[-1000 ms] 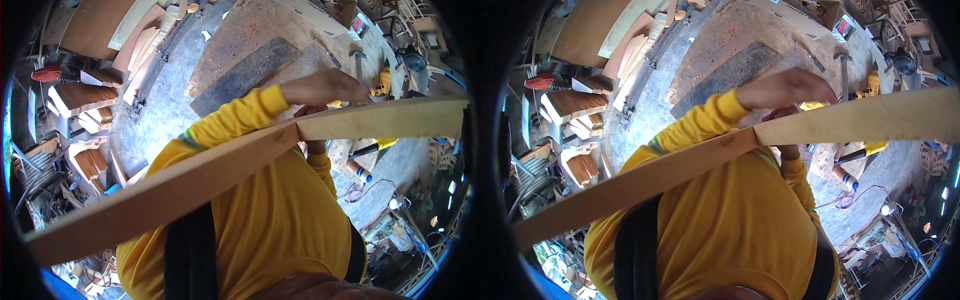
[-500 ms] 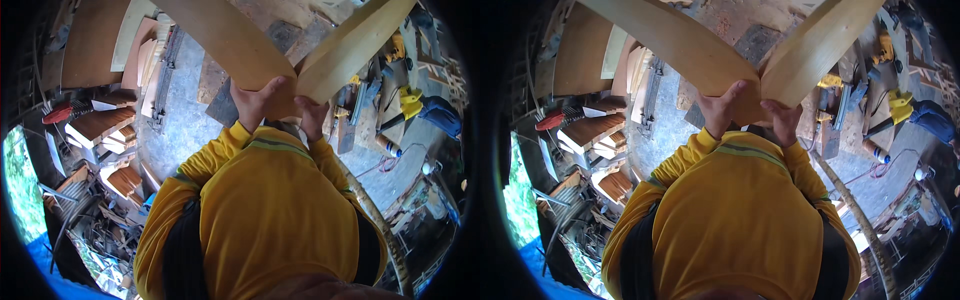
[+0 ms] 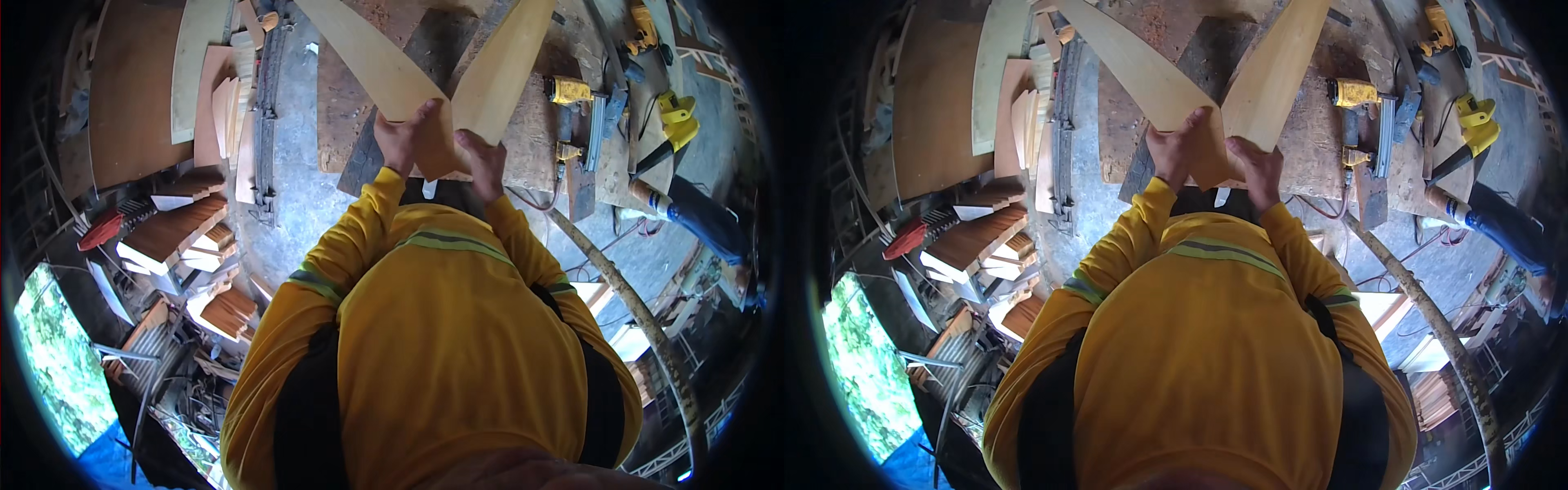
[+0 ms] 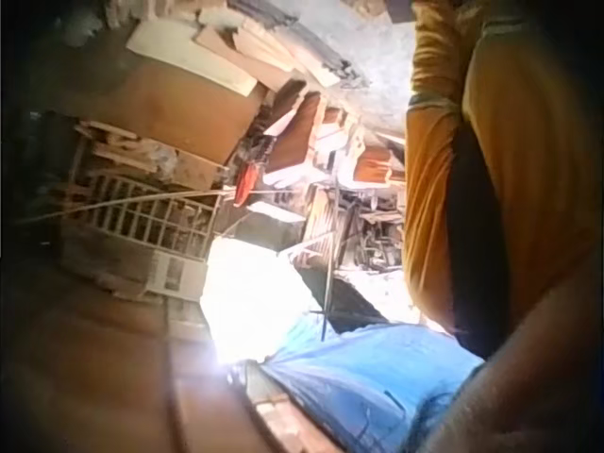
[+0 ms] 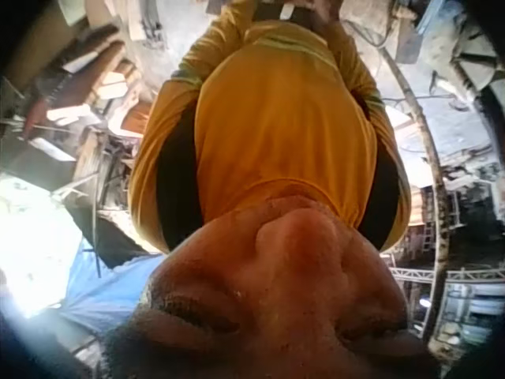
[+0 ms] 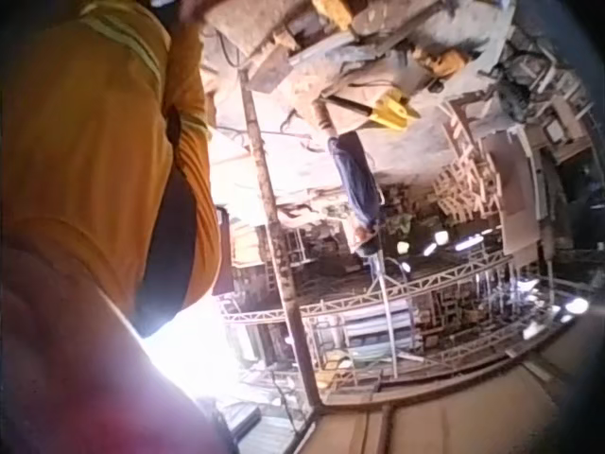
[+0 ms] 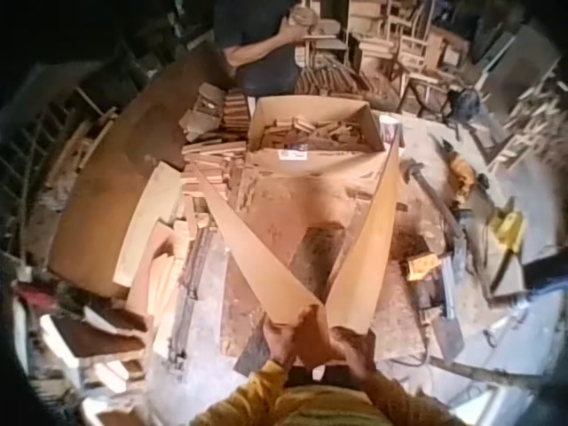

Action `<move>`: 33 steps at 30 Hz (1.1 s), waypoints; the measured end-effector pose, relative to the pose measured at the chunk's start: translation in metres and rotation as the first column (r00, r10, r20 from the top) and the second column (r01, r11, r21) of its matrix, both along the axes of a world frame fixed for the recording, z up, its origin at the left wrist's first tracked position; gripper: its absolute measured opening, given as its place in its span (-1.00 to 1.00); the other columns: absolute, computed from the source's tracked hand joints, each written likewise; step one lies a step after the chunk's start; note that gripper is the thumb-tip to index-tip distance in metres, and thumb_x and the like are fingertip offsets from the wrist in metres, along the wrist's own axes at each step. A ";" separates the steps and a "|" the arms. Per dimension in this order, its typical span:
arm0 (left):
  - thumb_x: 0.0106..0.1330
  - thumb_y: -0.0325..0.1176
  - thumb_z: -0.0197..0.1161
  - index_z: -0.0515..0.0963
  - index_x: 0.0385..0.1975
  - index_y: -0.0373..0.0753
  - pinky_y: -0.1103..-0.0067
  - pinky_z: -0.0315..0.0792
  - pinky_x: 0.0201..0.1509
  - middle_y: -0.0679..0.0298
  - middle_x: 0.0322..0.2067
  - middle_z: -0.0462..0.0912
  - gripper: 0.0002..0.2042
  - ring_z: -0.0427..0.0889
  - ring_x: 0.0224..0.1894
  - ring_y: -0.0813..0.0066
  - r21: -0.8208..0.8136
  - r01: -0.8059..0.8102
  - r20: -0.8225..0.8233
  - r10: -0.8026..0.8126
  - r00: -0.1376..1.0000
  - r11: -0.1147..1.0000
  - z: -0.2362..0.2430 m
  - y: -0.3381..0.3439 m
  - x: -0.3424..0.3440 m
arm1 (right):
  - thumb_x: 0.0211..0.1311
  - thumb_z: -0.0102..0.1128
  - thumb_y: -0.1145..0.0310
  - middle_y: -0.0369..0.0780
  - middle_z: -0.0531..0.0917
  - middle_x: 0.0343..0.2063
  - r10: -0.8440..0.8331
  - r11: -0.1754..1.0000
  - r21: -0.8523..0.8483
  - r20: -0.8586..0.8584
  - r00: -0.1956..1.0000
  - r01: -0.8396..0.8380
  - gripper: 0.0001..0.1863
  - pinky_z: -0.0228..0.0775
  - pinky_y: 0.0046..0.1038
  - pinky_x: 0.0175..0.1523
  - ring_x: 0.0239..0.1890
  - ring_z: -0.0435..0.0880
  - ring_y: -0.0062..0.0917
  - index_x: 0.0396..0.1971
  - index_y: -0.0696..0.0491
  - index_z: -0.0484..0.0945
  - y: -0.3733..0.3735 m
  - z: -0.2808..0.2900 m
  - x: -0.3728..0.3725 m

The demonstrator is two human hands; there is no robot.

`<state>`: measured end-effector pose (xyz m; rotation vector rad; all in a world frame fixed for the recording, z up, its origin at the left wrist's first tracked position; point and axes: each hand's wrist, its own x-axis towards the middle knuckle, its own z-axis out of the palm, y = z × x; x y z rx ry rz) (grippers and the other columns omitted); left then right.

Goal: Joining and securing wooden pieces together using glue and a pneumatic nail gun to assemble a frame.

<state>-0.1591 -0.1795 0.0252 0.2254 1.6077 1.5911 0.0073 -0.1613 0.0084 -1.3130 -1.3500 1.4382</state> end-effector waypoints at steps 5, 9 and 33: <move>0.13 -0.13 0.54 0.49 0.03 -0.45 0.32 0.52 0.07 -0.13 0.02 0.59 -0.39 0.63 0.04 0.14 -0.467 0.018 -0.581 -0.322 0.747 0.884 -0.018 -0.007 -0.019 | 0.23 0.40 0.28 -0.20 0.77 -0.27 0.007 0.968 -0.251 0.088 0.996 0.016 -0.67 0.48 -0.55 -0.05 -0.23 0.66 -0.66 -0.20 0.28 0.71 -0.010 0.000 -0.017; 0.25 -0.10 0.39 0.36 0.19 -0.45 0.13 0.20 0.37 -0.33 0.22 0.33 -0.35 0.33 0.33 -0.05 -0.341 -0.144 -0.877 -0.260 0.403 0.929 -0.025 0.003 -0.026 | 0.27 0.36 0.25 -0.18 0.77 -0.33 -0.057 0.958 -0.278 0.067 0.996 0.073 -0.67 0.50 -0.51 -0.08 -0.27 0.68 -0.63 -0.23 0.27 0.71 -0.009 -0.017 -0.032; 0.43 -0.23 -0.10 0.28 0.32 -0.40 0.08 -0.17 0.55 -0.10 0.36 0.26 -0.47 0.09 0.47 -0.10 -0.451 -0.047 -0.890 -0.446 0.097 0.891 -0.058 0.067 -0.030 | 0.06 0.56 0.13 -0.24 0.75 -0.22 -0.214 0.911 -0.326 0.144 0.966 0.251 -0.51 0.52 -0.56 -0.15 -0.28 0.68 -0.61 -0.12 0.17 0.70 0.073 -0.070 -0.044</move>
